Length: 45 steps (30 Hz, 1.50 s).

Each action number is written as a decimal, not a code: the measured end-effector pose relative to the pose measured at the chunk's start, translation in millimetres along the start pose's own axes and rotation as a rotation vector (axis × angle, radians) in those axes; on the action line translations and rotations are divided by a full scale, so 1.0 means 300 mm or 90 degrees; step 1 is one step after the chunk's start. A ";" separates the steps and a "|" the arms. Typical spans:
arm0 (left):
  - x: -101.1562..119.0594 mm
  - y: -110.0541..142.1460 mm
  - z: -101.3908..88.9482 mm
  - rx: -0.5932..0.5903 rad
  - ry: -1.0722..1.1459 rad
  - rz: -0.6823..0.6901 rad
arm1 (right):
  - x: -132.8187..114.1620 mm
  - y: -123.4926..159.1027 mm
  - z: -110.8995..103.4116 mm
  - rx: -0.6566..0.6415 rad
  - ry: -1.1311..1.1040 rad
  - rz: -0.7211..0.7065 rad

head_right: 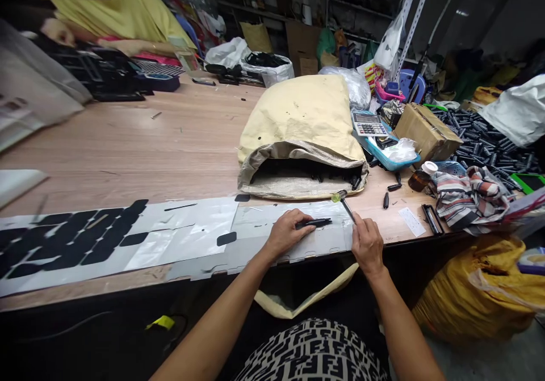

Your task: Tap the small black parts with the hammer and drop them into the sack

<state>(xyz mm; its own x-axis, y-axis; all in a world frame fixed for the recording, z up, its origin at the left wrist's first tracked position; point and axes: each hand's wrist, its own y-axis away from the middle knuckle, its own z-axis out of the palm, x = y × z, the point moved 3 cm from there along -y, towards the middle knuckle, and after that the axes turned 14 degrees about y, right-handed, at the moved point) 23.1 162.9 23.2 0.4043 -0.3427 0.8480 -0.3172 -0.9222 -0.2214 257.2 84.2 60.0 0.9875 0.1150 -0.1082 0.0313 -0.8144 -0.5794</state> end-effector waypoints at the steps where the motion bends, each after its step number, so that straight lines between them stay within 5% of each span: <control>1: 0.001 0.000 -0.002 0.002 0.000 -0.002 | -0.025 0.010 -0.019 -0.003 -0.067 0.003; 8: 0.009 0.000 -0.006 0.001 0.017 -0.028 | -0.150 0.053 -0.087 -0.151 -0.238 -0.019; 27: 0.010 -0.001 -0.007 0.007 0.029 -0.034 | -0.097 0.064 -0.075 -0.187 -0.211 0.049; 36: 0.013 -0.001 -0.013 -0.009 0.019 -0.024 | 0.061 -0.056 0.041 -0.089 0.152 0.032; 45: 0.034 0.014 -0.025 -0.043 0.034 0.031 | 0.069 -0.056 0.082 -0.069 0.270 -0.001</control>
<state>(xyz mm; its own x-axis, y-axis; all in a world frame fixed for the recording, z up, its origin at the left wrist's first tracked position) 19.5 156.9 34.4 0.3416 -0.3758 0.8614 -0.3938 -0.8895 -0.2318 273.3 114.3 47.6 0.9627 -0.1089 0.2476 0.0269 -0.8723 -0.4882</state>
